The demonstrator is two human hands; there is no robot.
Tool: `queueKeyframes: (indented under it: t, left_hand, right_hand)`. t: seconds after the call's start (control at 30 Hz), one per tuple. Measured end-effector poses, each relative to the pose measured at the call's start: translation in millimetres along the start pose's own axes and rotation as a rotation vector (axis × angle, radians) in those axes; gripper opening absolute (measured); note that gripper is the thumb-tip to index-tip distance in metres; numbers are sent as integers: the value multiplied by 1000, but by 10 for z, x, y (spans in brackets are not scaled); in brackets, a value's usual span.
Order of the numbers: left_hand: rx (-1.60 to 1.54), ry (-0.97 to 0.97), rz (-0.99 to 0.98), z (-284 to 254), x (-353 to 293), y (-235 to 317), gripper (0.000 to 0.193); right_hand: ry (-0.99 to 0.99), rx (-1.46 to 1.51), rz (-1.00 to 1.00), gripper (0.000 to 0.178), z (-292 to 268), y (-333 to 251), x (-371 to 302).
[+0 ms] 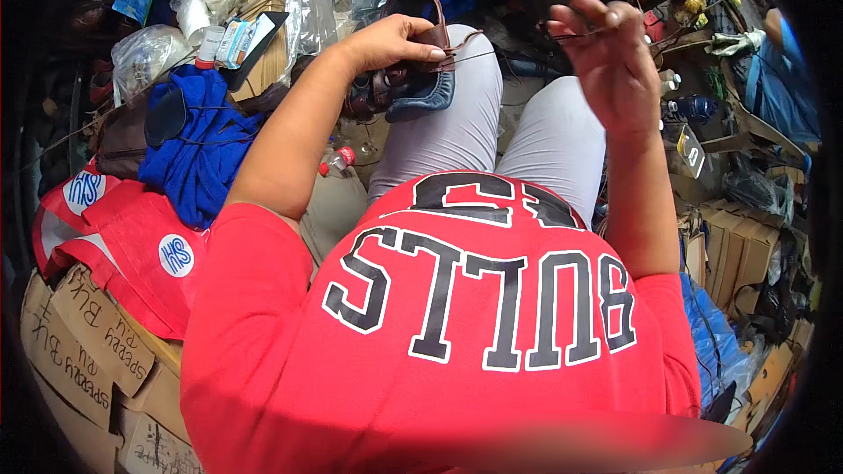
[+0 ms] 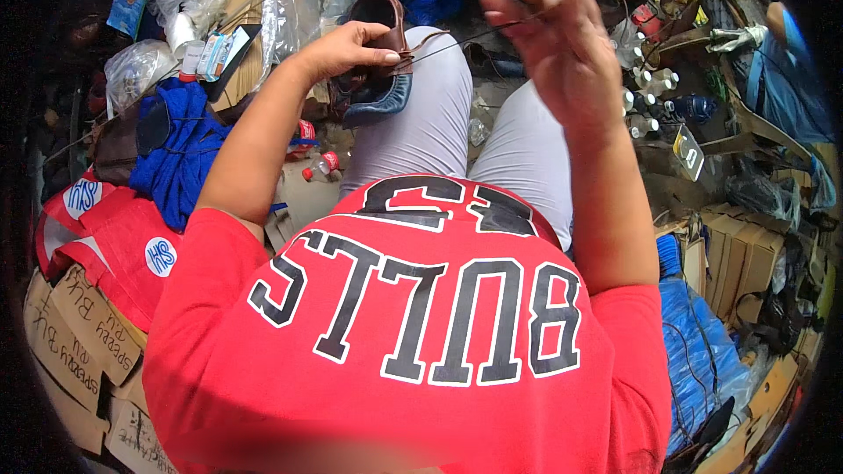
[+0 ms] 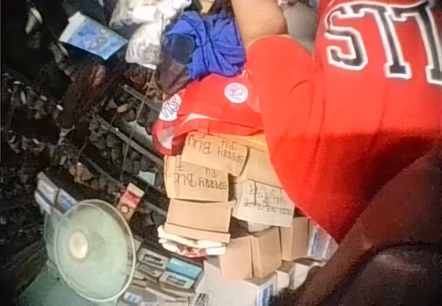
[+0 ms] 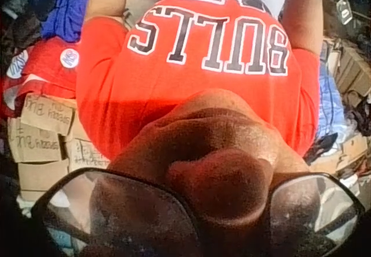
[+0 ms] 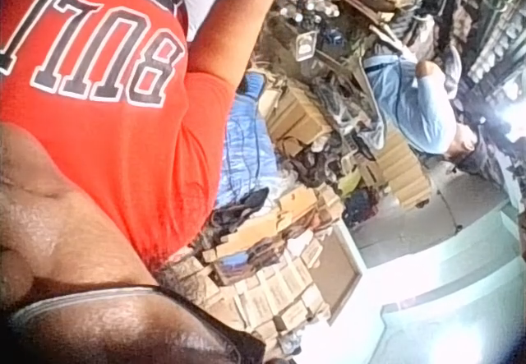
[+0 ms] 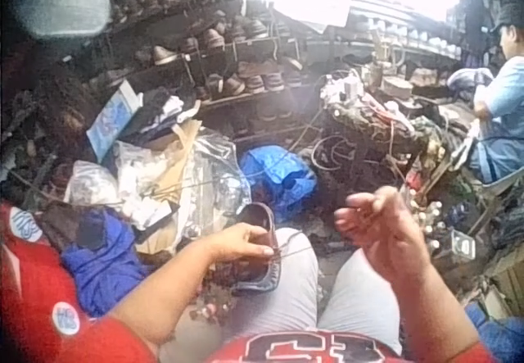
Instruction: Hand-stitching leather shoe components using a needle and thread in a workshop.
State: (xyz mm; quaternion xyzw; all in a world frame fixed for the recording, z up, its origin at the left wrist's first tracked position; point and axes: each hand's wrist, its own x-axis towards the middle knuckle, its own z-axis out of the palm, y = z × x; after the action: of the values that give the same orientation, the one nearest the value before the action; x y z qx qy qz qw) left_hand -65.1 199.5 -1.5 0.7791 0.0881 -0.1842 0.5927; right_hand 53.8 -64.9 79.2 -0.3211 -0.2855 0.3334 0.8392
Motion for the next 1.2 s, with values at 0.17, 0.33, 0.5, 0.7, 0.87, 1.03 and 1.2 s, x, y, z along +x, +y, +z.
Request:
queueKeyframes:
  t: [0.17,0.33,0.5,0.7,0.87,1.03,1.2]
  left_hand:
    - [-100,22,61,114,44,-16,28]
    - [-91,-2,70,140,81,-3,25]
    - [-115,10,119,60,-24,-104,25]
    - [116,105,68,175,146,66,28]
    - [316,264,121,294,-15,293,17]
    - [104,375,275,453,-183,406,14]
    - [-86,479,418,670,-246,732,15]
  right_hand:
    - [-89,-1070,231,28,58,-44,-25]
    - [-290,-2108,245,32,-653,-85,-526]
    - [152,-2325,363,32,-1477,-977,-1433]
    - [578,-1493,871,34,-2448,-803,-3061]
    - [1202,-1251,777,57,-2619,-951,-3294]
    - [554,-1403,302,31,-1590,-437,-1417]
    - [-69,-1182,-42,28,-92,545,-298]
